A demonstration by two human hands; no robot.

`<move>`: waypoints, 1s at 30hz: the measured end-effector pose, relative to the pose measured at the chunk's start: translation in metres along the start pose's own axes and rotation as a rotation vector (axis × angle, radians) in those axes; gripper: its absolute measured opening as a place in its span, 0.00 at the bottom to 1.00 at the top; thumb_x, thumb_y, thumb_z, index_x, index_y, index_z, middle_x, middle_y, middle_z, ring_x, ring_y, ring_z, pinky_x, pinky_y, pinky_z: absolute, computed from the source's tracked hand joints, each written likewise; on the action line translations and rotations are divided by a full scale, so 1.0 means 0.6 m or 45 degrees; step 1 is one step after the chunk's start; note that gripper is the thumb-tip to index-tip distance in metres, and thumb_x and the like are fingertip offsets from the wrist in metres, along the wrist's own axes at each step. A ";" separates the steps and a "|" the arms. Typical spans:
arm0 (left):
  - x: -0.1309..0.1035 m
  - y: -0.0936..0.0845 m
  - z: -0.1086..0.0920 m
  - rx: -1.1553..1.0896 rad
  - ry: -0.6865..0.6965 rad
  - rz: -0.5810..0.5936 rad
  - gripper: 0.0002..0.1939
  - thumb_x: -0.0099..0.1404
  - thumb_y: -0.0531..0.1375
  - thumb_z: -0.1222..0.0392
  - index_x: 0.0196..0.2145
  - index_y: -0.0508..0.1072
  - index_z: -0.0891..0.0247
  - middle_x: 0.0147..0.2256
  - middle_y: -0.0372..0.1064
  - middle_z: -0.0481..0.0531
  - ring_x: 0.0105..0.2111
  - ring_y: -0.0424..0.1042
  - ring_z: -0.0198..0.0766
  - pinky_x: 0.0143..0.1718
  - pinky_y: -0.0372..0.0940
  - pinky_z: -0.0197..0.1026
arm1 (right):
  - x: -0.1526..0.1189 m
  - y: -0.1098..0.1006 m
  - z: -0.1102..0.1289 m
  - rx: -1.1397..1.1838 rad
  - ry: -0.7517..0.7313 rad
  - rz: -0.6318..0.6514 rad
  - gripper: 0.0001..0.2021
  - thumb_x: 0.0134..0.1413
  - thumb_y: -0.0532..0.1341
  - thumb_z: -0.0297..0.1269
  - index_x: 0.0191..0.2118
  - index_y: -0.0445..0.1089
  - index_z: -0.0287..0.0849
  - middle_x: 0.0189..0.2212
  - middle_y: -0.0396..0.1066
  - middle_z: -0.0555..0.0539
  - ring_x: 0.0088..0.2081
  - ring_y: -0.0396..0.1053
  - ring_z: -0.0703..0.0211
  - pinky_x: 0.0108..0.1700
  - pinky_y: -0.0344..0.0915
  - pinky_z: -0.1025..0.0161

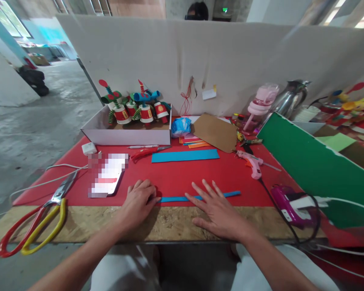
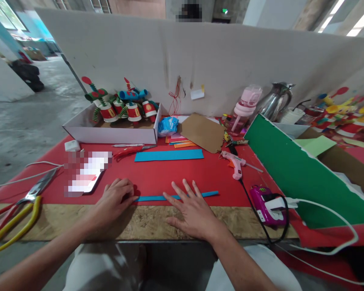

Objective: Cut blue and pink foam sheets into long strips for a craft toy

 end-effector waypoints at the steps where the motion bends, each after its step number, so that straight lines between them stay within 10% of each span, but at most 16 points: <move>1: 0.000 0.000 0.000 -0.006 -0.004 -0.005 0.13 0.68 0.52 0.56 0.26 0.67 0.62 0.35 0.67 0.52 0.38 0.64 0.43 0.39 0.57 0.46 | 0.000 0.001 0.000 -0.001 0.005 0.008 0.35 0.60 0.48 0.65 0.69 0.48 0.59 0.71 0.39 0.47 0.70 0.32 0.36 0.67 0.34 0.34; 15: 0.025 0.005 -0.005 0.064 -0.019 -0.021 0.13 0.69 0.51 0.57 0.27 0.66 0.61 0.33 0.69 0.53 0.38 0.66 0.45 0.38 0.55 0.47 | 0.016 -0.010 0.011 -0.021 0.002 -0.090 0.39 0.62 0.46 0.64 0.70 0.45 0.46 0.71 0.39 0.45 0.71 0.32 0.41 0.69 0.33 0.39; 30: 0.024 0.013 0.014 -0.059 0.079 0.113 0.13 0.69 0.49 0.56 0.28 0.66 0.61 0.35 0.69 0.54 0.38 0.65 0.45 0.42 0.58 0.48 | 0.028 0.010 0.029 -0.003 -0.025 0.010 0.38 0.59 0.46 0.67 0.70 0.40 0.57 0.71 0.37 0.49 0.70 0.30 0.34 0.65 0.28 0.28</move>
Point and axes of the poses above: each hand's wrist, its own x-axis towards the middle knuckle, its own y-axis out of the palm, z = x × y, the point moved 10 cm from there along x, towards the middle knuckle
